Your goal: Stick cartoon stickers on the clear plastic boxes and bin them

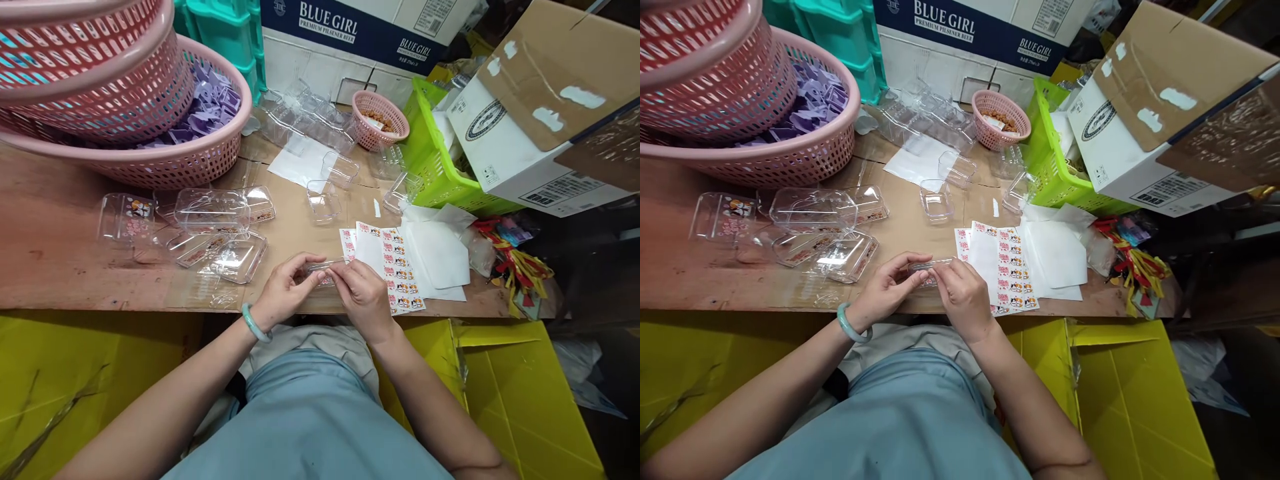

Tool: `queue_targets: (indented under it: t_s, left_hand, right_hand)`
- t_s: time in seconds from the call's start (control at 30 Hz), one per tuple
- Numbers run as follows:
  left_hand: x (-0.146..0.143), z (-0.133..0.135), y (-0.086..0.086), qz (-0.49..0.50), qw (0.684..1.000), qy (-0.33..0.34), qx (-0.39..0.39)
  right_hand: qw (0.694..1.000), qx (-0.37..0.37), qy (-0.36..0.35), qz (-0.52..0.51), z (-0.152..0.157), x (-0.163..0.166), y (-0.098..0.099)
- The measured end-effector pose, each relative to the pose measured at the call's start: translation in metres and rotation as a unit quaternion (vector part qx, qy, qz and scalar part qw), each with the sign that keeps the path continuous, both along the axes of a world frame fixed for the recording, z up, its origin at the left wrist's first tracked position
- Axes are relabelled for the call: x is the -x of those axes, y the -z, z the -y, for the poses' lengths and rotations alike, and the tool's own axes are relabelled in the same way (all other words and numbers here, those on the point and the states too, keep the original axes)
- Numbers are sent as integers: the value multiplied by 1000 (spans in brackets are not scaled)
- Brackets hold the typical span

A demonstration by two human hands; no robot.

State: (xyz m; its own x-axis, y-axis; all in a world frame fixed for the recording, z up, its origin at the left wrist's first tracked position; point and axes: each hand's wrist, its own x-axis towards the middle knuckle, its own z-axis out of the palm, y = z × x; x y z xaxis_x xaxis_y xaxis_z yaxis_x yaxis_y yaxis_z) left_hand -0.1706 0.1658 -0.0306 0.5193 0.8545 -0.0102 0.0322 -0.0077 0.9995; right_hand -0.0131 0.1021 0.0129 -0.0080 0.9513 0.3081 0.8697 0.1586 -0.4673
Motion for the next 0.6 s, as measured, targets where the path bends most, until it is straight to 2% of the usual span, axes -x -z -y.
queue_targets:
  t_s: [0.1,0.2,0.27,0.37,0.47,0.6]
  left_hand:
    - [-1,0,-4,3,1000,0,18]
    - [-1,1,-8,1,1000,-4,31]
    - [-1,2,-8,-2,1000,-10,30]
    - [-1,4,-5,-2,1000,-22,14]
    - [-2,8,-1,0,1000,-29,-4]
    - [-3,15,-1,-18,999,-46,-18]
  right_hand:
    - [996,-30,87,-16,2,-12,5]
    - [971,-34,201,-124,5,-20,9]
    - [954,-12,229,-192,6,-17,13]
    - [957,42,209,-195,4,-7,19]
    - [965,88,143,-204,4,-6,22]
    - [940,130,108,-297,9,-17,21]
